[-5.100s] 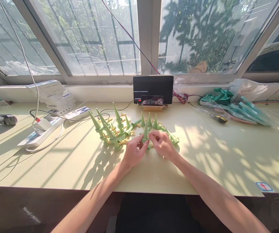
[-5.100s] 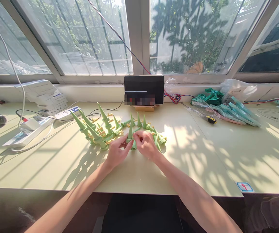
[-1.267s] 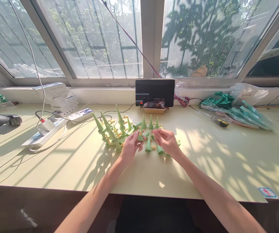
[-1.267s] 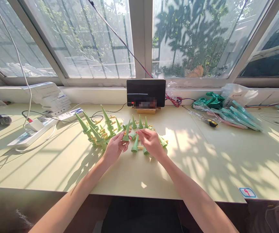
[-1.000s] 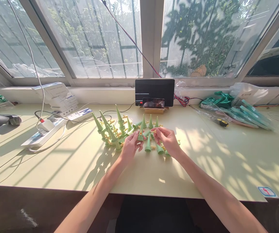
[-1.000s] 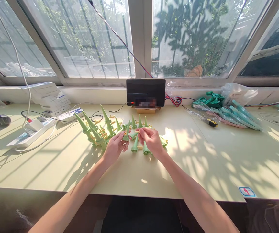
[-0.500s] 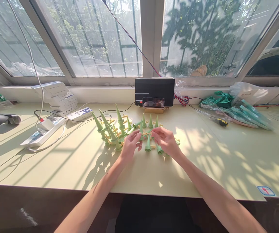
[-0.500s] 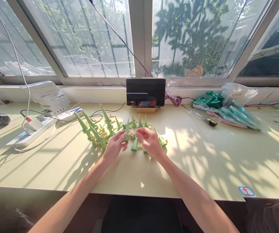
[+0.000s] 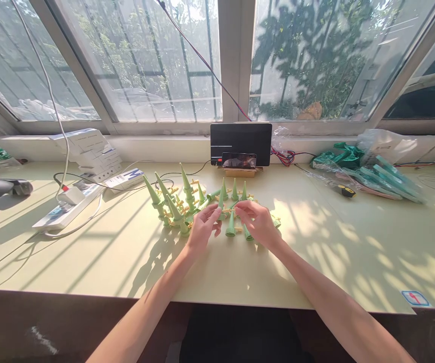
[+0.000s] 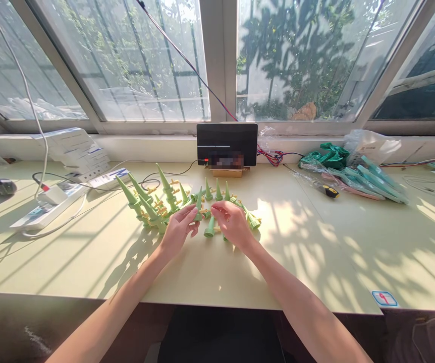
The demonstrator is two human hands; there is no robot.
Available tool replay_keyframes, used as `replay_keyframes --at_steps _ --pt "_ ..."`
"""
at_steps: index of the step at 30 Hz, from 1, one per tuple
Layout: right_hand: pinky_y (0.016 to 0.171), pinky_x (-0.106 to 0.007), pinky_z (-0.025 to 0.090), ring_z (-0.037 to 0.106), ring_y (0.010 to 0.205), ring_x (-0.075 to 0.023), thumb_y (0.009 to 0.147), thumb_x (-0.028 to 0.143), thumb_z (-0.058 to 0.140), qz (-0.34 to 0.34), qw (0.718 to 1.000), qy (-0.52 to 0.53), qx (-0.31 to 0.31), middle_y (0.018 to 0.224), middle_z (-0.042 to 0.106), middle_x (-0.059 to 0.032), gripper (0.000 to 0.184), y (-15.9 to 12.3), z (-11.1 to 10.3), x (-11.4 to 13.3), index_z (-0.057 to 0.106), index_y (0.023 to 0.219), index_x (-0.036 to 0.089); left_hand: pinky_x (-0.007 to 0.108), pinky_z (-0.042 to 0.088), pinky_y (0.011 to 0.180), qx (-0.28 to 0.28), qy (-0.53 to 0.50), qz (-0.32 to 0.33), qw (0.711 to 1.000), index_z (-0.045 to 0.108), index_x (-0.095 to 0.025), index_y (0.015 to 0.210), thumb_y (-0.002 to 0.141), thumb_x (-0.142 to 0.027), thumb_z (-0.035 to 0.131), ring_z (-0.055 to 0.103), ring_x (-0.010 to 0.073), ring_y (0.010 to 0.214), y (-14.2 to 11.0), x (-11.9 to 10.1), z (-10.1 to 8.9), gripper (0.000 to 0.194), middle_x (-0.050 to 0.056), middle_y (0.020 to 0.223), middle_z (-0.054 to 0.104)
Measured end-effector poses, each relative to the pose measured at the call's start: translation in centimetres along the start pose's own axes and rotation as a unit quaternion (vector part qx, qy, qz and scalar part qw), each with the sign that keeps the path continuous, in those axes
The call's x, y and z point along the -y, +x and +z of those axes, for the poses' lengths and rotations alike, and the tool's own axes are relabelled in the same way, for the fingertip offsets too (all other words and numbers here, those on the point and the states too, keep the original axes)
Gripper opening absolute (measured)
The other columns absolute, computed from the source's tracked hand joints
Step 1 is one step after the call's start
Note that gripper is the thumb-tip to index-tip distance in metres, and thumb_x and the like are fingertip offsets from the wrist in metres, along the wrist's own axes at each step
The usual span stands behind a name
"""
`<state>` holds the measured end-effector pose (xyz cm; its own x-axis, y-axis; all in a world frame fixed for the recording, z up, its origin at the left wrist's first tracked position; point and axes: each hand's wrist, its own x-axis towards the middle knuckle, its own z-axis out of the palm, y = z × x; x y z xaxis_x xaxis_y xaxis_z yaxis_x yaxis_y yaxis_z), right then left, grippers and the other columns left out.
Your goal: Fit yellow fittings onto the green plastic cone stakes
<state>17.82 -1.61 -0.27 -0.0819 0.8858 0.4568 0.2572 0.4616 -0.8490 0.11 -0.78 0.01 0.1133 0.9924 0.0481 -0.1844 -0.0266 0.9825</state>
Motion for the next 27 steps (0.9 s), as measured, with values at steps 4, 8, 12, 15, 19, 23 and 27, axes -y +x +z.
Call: replay_keyframes --at_steps 4,8,12,15,19,23,27 --pt "0.068 -0.031 0.054 0.065 0.08 -0.0186 0.094 0.038 0.055 0.009 1.0 -0.02 -0.006 0.093 0.071 -0.0065 0.022 -0.04 0.13 0.08 0.068 0.096 0.021 0.023 0.034 0.041 0.012 0.028 0.014 0.999 0.069 -0.014 0.092 0.078 -0.046 0.073 0.045 0.0083 0.052 -0.18 -0.21 0.12 0.035 0.002 0.075 0.054" --pt "0.068 -0.03 0.053 0.064 0.082 -0.0178 0.095 0.036 0.053 -0.009 0.999 -0.036 -0.001 0.095 0.071 -0.0053 0.021 -0.16 0.24 0.15 0.07 0.095 0.022 0.023 0.032 0.04 0.012 0.053 0.02 0.998 0.071 -0.016 0.089 0.078 -0.047 0.072 0.043 0.008 0.05 -0.31 -0.37 0.17 0.033 0.004 0.076 0.056" --pt "0.065 -0.03 0.053 0.064 0.079 -0.0178 0.093 0.035 0.056 -0.024 0.999 -0.043 0.001 0.093 0.071 -0.0058 0.02 -0.17 0.28 0.17 0.071 0.097 0.022 0.022 0.032 0.04 0.008 0.058 0.024 0.998 0.071 -0.016 0.086 0.079 -0.048 0.071 0.044 0.0089 0.051 -0.3 -0.44 0.16 0.032 0.001 0.07 0.049" --pt "0.062 -0.03 0.053 0.064 0.075 -0.0177 0.092 0.035 0.059 -0.034 0.998 -0.043 0.006 0.092 0.071 -0.0062 0.019 -0.13 0.31 0.1 0.071 0.098 0.022 0.023 0.033 0.04 0.007 0.058 0.025 0.998 0.07 -0.016 0.084 0.079 -0.049 0.071 0.044 0.0093 0.052 -0.28 -0.47 0.16 0.033 0.0 0.069 0.047" --pt "0.061 -0.03 0.052 0.064 0.074 -0.0176 0.091 0.033 0.059 -0.047 0.998 -0.05 0.013 0.088 0.07 -0.0052 0.017 -0.14 0.37 -0.05 0.071 0.096 0.022 0.023 0.034 0.041 0.008 0.054 0.025 0.998 0.07 -0.017 0.086 0.08 -0.05 0.071 0.044 0.0093 0.052 -0.3 -0.48 0.19 0.034 0.0 0.071 0.048" --pt "0.062 -0.03 0.052 0.063 0.073 -0.0169 0.091 0.031 0.059 -0.046 0.998 -0.052 0.009 0.089 0.07 -0.0048 0.015 -0.18 0.4 -0.17 0.07 0.097 0.022 0.023 0.036 0.041 0.007 0.051 0.029 0.998 0.07 -0.017 0.09 0.08 -0.048 0.071 0.046 0.0097 0.055 -0.39 -0.48 0.22 0.033 0.002 0.075 0.053" --pt "0.061 -0.029 0.051 0.063 0.072 -0.0165 0.091 0.031 0.06 -0.043 0.998 -0.055 0.008 0.089 0.07 -0.0046 0.014 -0.17 0.4 -0.22 0.07 0.096 0.022 0.024 0.04 0.043 0.011 0.06 0.034 0.998 0.07 -0.017 0.091 0.08 -0.047 0.071 0.049 0.0103 0.057 -0.45 -0.38 0.15 0.032 0.004 0.08 0.059"
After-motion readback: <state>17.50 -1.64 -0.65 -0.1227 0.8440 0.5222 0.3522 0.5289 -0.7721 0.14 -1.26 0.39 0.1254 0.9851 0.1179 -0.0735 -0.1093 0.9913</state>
